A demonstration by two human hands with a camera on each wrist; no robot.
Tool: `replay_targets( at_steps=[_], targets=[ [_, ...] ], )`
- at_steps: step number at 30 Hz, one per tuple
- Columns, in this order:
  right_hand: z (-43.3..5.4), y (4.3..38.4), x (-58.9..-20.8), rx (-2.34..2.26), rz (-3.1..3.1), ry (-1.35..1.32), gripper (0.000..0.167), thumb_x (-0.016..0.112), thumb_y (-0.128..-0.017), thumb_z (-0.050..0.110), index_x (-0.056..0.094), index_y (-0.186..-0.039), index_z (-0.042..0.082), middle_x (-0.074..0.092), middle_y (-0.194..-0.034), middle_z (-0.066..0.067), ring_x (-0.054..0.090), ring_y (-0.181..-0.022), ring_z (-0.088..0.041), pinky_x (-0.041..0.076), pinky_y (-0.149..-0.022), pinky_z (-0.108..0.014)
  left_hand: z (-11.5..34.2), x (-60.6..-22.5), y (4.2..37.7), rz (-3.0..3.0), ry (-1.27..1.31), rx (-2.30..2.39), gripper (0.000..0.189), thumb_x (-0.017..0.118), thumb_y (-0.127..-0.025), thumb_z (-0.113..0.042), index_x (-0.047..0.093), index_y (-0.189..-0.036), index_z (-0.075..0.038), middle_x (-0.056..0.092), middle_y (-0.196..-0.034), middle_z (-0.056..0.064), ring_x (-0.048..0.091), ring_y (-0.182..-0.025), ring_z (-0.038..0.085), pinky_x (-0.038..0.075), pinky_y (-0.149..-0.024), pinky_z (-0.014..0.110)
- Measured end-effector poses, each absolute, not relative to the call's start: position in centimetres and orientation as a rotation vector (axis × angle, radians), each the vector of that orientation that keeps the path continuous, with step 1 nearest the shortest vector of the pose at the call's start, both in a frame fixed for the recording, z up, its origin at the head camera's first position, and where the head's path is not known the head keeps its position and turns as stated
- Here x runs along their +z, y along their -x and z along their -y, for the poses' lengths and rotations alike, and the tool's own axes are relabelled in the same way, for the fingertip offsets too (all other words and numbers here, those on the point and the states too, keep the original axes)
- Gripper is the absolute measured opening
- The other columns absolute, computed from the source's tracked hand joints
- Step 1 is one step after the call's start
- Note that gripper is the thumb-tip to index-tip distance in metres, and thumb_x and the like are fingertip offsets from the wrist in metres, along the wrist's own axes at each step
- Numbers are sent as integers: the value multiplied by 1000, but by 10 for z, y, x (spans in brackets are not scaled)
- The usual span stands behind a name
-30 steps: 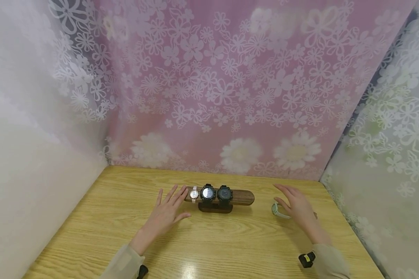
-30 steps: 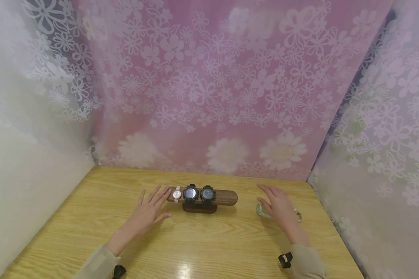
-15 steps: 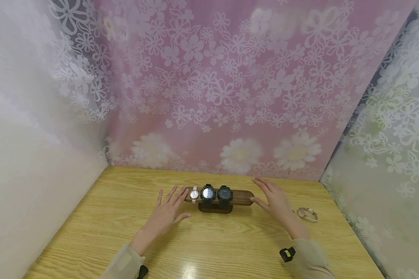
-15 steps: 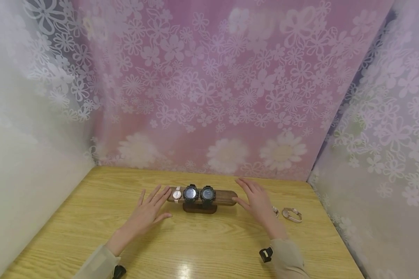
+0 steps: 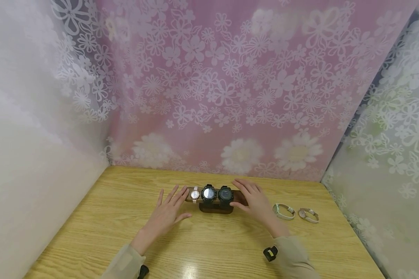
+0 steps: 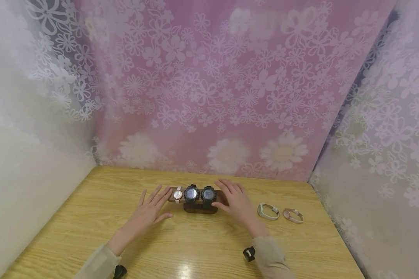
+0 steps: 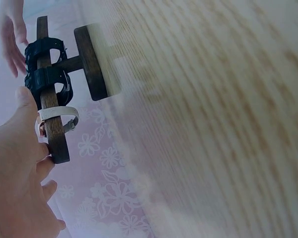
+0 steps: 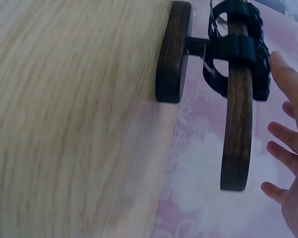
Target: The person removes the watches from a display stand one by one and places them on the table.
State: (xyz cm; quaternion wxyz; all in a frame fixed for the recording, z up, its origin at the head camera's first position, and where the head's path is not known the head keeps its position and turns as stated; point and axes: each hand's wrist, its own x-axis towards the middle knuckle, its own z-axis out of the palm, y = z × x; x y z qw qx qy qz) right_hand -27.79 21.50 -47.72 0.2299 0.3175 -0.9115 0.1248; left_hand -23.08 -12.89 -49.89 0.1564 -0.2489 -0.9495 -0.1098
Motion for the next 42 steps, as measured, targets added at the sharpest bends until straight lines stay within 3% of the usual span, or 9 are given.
replay_targets(
  at_steps=[10, 16, 42],
  targets=[
    [-191, 277, -482, 311, 2607, -899, 79, 68, -91, 55, 40, -157, 23, 46, -155, -7, 43, -142, -33, 29, -117, -61, 129, -499, 231, 2704, 721, -302, 82, 60, -96, -54, 34, -159, -10, 32, -165, 8, 23, -153, 34, 7, -121, 67],
    [-183, 277, -485, 286, 2651, -866, 81, 69, -90, 57, 41, -157, 23, 45, -156, -5, 42, -143, -31, 26, -119, -61, 129, -500, 232, 2704, 718, -292, 82, 60, -96, -55, 33, -160, -10, 30, -165, 7, 20, -154, 32, 6, -121, 66],
    [-205, 276, -486, 329, 2575, -872, 73, 80, -86, 42, 52, -148, 16, 58, -141, -12, 52, -132, -35, 42, -108, -60, 130, -505, 233, 2642, 724, -319, 82, 56, -96, -59, 35, -159, -11, 34, -164, 6, 21, -154, 30, 6, -121, 67]
  ],
)
